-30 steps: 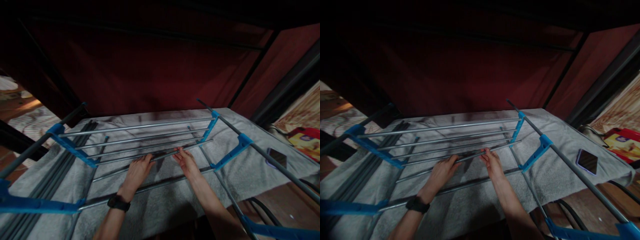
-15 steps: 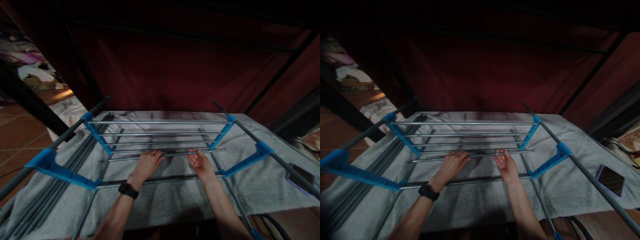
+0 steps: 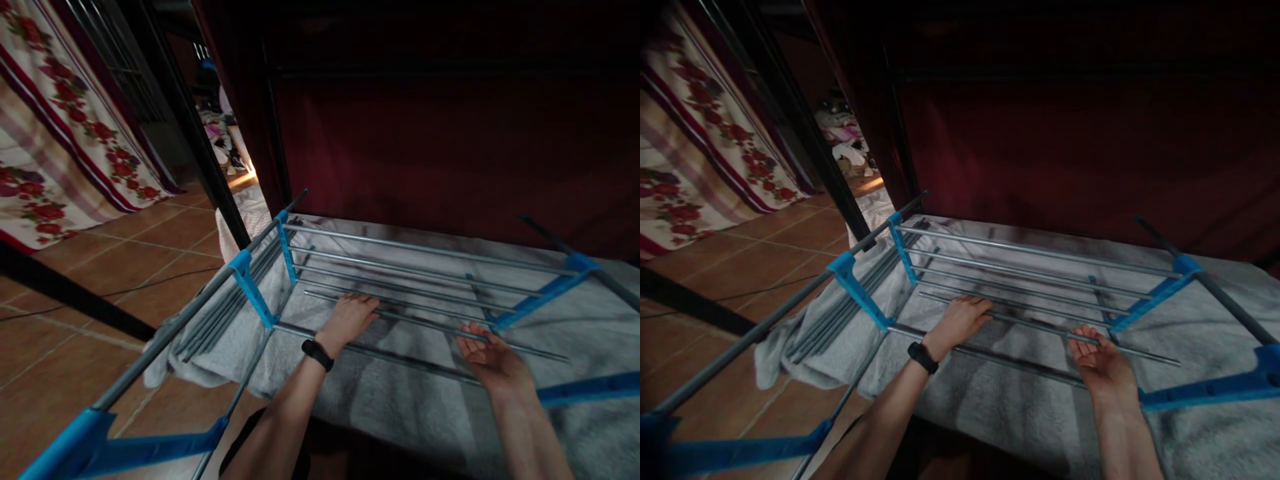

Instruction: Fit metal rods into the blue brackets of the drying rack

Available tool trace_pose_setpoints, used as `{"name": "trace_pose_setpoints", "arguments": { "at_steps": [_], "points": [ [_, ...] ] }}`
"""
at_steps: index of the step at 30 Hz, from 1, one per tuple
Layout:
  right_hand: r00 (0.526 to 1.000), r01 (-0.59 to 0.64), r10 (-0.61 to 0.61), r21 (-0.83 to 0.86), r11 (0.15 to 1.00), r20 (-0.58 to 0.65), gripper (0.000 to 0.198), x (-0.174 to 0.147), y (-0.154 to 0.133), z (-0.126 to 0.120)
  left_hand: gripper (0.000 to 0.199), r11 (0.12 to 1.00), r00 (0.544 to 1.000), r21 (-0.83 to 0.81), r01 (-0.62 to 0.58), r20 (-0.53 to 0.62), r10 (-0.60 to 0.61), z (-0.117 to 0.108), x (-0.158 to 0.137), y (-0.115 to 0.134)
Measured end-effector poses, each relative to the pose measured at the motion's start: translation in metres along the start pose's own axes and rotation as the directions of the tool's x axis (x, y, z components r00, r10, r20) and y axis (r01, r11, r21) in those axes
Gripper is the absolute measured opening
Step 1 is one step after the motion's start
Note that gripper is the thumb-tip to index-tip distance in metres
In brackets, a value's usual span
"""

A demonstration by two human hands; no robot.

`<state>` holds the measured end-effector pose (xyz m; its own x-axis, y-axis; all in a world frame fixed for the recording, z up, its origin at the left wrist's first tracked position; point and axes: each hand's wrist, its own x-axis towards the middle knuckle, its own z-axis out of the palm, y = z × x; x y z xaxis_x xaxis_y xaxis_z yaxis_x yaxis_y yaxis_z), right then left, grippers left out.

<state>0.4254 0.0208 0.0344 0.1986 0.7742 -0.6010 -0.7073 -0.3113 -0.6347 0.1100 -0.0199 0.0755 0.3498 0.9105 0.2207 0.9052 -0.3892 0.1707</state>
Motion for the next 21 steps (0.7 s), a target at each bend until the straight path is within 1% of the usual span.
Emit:
{"name": "trace_pose_setpoints", "arguments": {
  "at_steps": [6,11,13,16,21],
  "points": [
    [0.997,0.018,-0.017,0.020,1.000,-0.071,0.027,-0.004,-0.009,-0.003,0.018,1.000,0.999,0.018,0.017,0.046,-0.018,-0.005,-0.013,-0.002],
    [0.997,0.009,-0.006,0.039,0.999,-0.081,0.027,-0.012,-0.006,0.003,0.023,0.999,0.995,-0.005,0.043,0.092,-0.043,-0.008,-0.026,0.004],
    [0.998,-0.012,0.014,0.037,0.999,-0.067,0.027,-0.014,-0.001,0.005,0.023,0.999,0.993,-0.024,0.043,0.109,-0.040,-0.009,-0.030,0.005],
    [0.999,-0.042,0.043,0.030,0.999,-0.034,0.025,-0.016,0.007,0.006,0.021,0.998,0.994,-0.030,0.049,0.103,-0.045,-0.008,-0.034,0.007],
    [0.998,-0.053,0.053,0.011,0.999,0.026,0.024,-0.021,0.021,0.008,0.016,0.998,0.993,-0.032,0.056,0.107,-0.052,-0.008,-0.038,0.011]
  ]
}}
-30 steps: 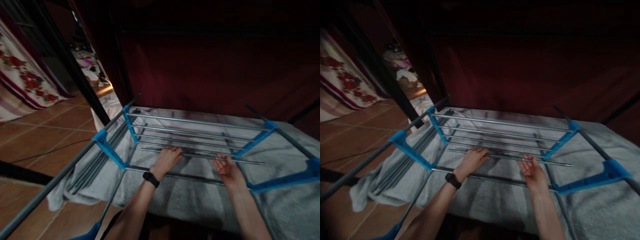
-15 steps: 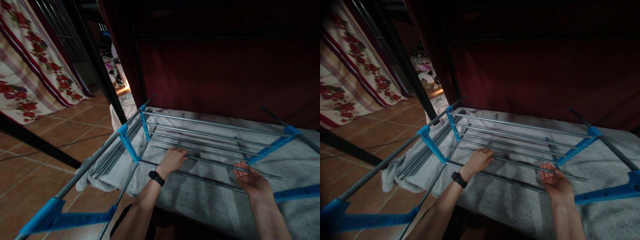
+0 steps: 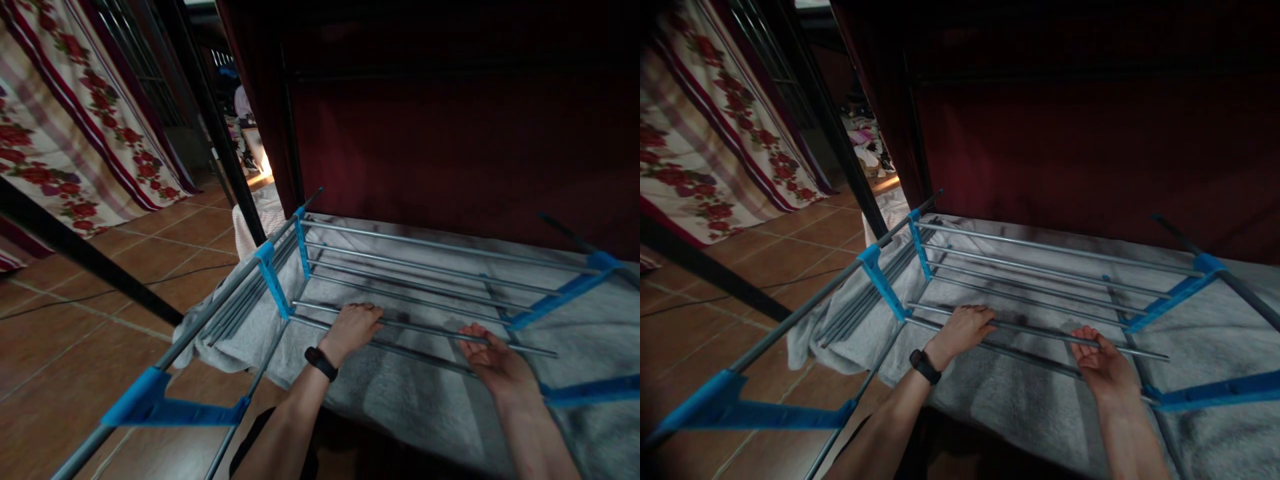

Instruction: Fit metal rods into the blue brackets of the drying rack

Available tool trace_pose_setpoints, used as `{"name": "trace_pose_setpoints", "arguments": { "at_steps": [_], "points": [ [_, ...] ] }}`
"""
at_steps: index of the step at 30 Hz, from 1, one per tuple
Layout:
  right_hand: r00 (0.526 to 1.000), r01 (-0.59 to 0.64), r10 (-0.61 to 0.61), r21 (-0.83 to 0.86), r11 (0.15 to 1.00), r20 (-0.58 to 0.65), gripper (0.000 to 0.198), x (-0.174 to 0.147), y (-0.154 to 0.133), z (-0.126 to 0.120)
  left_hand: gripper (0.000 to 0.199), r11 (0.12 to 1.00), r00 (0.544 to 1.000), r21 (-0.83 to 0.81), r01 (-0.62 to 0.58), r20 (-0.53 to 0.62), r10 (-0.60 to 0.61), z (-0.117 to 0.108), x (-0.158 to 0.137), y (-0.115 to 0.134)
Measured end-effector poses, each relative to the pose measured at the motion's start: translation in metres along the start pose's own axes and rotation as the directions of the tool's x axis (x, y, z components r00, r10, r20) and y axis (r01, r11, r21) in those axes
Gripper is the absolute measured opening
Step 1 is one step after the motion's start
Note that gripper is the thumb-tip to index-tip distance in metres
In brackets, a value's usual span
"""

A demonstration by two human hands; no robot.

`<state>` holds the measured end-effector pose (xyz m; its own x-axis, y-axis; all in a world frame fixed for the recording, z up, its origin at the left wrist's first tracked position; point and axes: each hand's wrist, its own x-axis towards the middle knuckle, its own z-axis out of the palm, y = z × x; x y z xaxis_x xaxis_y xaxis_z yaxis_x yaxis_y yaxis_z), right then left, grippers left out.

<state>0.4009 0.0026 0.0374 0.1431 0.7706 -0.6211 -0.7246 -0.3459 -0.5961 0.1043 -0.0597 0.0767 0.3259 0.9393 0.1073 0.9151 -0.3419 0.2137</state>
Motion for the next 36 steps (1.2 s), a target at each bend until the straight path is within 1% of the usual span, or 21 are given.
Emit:
{"name": "trace_pose_setpoints", "arguments": {
  "at_steps": [5,10,14,16,19,22,23,25,28,32,36],
  "points": [
    [1.000,-0.013,0.013,0.016,1.000,0.021,0.025,-0.002,0.009,0.002,0.017,1.000,1.000,-0.008,-0.015,0.016,0.016,0.001,-0.007,0.008],
    [0.999,-0.038,0.038,0.030,0.999,-0.018,0.027,-0.001,0.012,-0.002,0.017,1.000,1.000,-0.013,-0.004,-0.017,0.003,0.002,-0.013,0.012],
    [0.999,-0.031,0.034,0.085,0.996,-0.029,0.024,-0.002,0.018,0.000,0.015,1.000,1.000,-0.030,0.004,0.023,-0.004,0.003,-0.015,0.014],
    [1.000,-0.020,0.022,0.148,0.989,-0.010,0.021,-0.008,0.025,0.004,0.016,0.999,0.999,-0.052,0.005,0.042,-0.003,0.004,-0.016,0.016],
    [0.999,-0.008,-0.001,0.224,0.975,0.040,0.018,-0.019,0.035,0.016,0.022,0.997,0.998,-0.077,0.008,0.058,-0.004,0.005,-0.014,0.015],
    [0.995,0.006,-0.034,0.279,0.960,0.095,0.015,-0.022,0.039,0.030,0.028,0.999,0.994,-0.034,0.029,0.105,-0.026,0.007,-0.005,0.009],
    [0.994,0.016,-0.047,0.284,0.959,0.102,0.014,-0.021,0.038,0.033,0.031,0.999,0.992,-0.019,0.030,0.121,-0.028,0.007,-0.002,0.007],
    [0.995,0.052,-0.077,0.305,0.951,0.069,0.014,-0.017,0.036,0.035,0.034,0.999,0.982,0.019,0.049,0.179,-0.051,0.007,0.002,0.004],
    [0.992,0.111,-0.123,0.358,0.927,0.011,0.016,-0.011,0.029,0.032,0.035,0.995,0.968,0.056,0.077,0.235,-0.088,0.007,0.005,0.001],
    [0.986,0.161,-0.164,0.428,0.889,-0.031,0.016,-0.004,0.019,0.027,0.034,0.997,0.965,0.019,0.078,0.251,-0.080,0.006,0.009,-0.001],
    [0.980,0.192,-0.189,0.485,0.853,-0.056,0.016,0.002,0.009,0.026,0.038,0.999,0.976,-0.027,0.039,0.216,-0.032,0.011,0.017,0.000]
  ]
}}
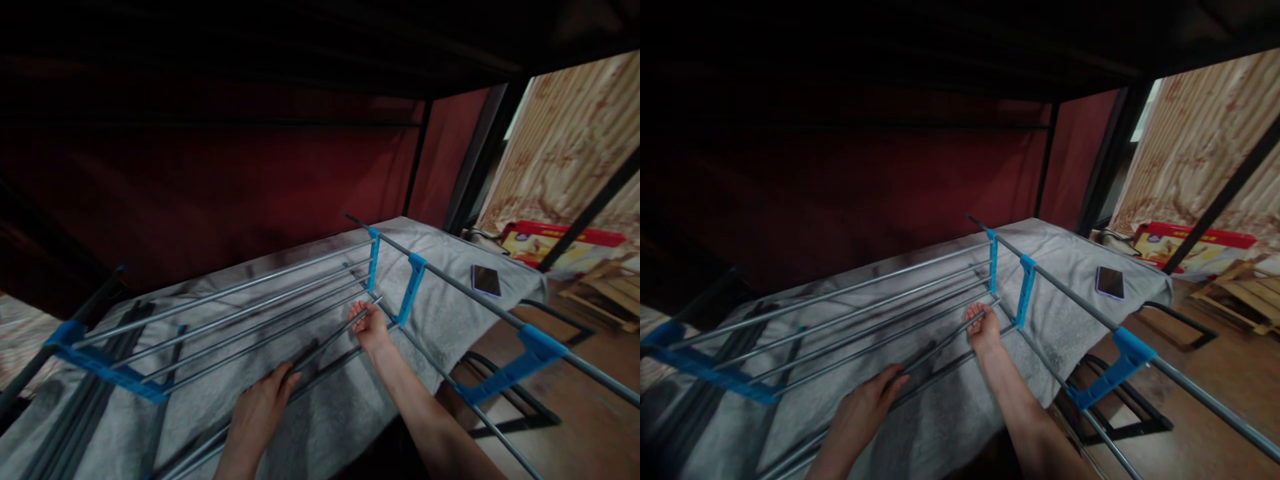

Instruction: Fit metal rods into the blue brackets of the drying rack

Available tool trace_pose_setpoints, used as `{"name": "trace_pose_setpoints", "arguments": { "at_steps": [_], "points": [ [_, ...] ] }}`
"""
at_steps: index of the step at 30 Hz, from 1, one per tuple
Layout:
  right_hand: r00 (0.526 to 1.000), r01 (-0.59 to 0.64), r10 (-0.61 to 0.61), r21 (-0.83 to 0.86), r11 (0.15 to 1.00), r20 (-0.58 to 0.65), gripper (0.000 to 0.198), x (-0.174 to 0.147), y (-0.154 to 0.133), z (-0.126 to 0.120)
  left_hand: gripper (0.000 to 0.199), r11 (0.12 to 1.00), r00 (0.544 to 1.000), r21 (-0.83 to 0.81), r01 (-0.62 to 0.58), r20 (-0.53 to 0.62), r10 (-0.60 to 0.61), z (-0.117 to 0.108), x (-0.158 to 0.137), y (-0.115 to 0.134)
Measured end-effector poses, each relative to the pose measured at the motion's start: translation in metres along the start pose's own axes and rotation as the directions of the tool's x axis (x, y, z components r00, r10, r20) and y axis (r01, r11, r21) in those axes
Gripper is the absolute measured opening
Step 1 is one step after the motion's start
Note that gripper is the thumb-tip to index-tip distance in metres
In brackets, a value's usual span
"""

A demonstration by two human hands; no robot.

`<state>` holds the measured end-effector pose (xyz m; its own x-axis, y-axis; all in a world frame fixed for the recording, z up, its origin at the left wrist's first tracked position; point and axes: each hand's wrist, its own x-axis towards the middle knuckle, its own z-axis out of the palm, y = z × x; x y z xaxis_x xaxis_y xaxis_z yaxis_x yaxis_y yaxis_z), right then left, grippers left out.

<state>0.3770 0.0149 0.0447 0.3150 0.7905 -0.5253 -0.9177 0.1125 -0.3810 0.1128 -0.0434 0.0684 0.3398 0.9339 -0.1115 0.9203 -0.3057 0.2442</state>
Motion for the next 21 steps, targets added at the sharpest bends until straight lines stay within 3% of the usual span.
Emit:
{"name": "trace_pose_setpoints", "arguments": {
  "at_steps": [5,11,21],
  "points": [
    [0.998,0.024,-0.031,0.114,0.993,0.062,0.036,0.007,-0.013,0.002,0.036,0.999,0.999,0.003,-0.033,0.024,0.033,0.005,0.010,0.008],
    [0.994,0.028,-0.048,0.193,0.981,0.098,0.047,0.012,-0.031,0.002,0.026,0.999,0.995,-0.049,-0.007,0.104,0.012,0.000,0.014,0.014],
    [0.975,0.018,-0.044,0.117,0.993,0.216,0.042,0.011,-0.039,0.000,0.039,0.999,0.999,-0.026,-0.022,0.042,0.023,0.004,0.006,0.014]
  ]
}}
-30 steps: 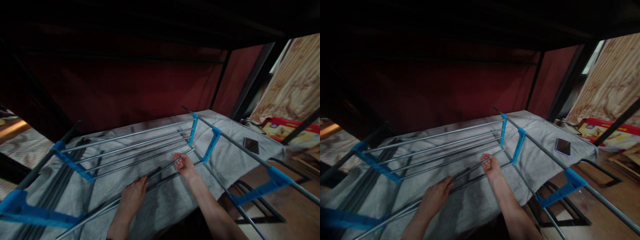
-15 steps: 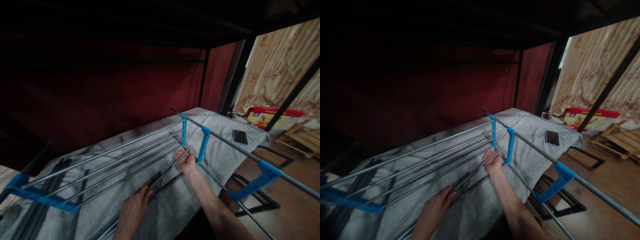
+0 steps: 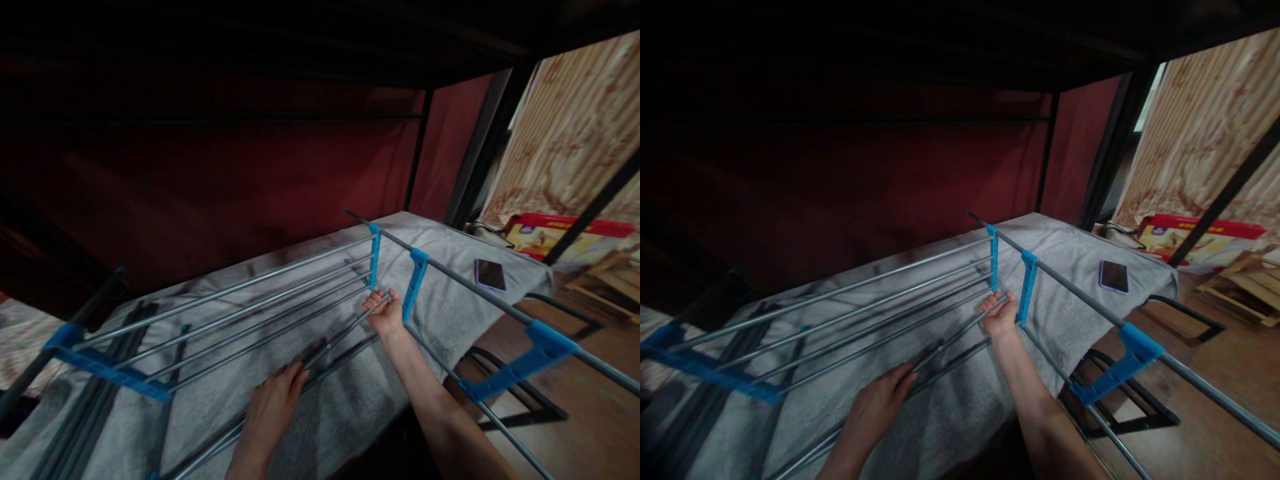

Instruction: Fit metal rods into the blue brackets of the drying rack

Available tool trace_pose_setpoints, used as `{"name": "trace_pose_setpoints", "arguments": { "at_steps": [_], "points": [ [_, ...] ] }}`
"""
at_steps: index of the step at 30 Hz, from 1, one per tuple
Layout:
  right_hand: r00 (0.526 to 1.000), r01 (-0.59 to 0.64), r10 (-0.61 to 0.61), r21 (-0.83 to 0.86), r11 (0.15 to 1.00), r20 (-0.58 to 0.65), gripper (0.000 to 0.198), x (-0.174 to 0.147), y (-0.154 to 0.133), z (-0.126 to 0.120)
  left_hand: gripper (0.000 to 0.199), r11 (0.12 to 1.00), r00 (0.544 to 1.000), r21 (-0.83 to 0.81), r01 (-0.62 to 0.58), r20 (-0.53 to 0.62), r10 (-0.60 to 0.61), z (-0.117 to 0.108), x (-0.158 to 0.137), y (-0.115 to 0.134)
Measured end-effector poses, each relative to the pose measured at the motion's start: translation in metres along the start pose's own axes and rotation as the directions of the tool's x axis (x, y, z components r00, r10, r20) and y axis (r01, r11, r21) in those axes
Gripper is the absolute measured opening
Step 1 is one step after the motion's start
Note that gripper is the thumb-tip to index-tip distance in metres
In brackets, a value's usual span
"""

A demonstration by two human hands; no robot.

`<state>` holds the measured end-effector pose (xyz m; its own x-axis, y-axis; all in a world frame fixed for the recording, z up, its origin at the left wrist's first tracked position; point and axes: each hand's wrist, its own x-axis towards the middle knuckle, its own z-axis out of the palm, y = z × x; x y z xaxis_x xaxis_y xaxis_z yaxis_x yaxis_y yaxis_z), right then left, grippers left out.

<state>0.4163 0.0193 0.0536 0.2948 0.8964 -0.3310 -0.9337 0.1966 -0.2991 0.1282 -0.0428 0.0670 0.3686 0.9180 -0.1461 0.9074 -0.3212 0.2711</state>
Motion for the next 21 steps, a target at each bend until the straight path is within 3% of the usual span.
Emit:
{"name": "trace_pose_setpoints", "arguments": {
  "at_steps": [5,9,13,18,21],
  "points": [
    [0.999,-0.021,0.021,0.004,1.000,-0.045,0.043,-0.002,0.013,-0.001,0.041,0.999,0.998,0.036,0.017,-0.057,-0.015,0.001,-0.002,0.010],
    [0.995,0.039,-0.039,0.005,0.999,-0.095,0.049,-0.005,0.019,-0.003,0.040,0.997,0.998,0.070,0.011,-0.068,-0.006,0.000,-0.001,0.019],
    [0.989,0.069,-0.074,-0.045,0.997,-0.131,0.037,-0.008,0.024,-0.004,0.038,0.997,0.997,0.075,-0.011,-0.077,0.016,-0.001,0.003,0.023],
    [0.984,-0.165,0.151,-0.166,0.972,-0.095,0.014,-0.020,0.047,-0.006,0.032,0.998,0.994,0.051,-0.040,-0.098,0.045,-0.001,0.008,0.023],
    [0.965,-0.263,0.258,-0.213,0.941,-0.054,0.011,-0.030,0.066,-0.010,0.031,0.998,0.993,0.046,-0.052,-0.106,0.057,0.001,0.009,0.024]
  ]
}}
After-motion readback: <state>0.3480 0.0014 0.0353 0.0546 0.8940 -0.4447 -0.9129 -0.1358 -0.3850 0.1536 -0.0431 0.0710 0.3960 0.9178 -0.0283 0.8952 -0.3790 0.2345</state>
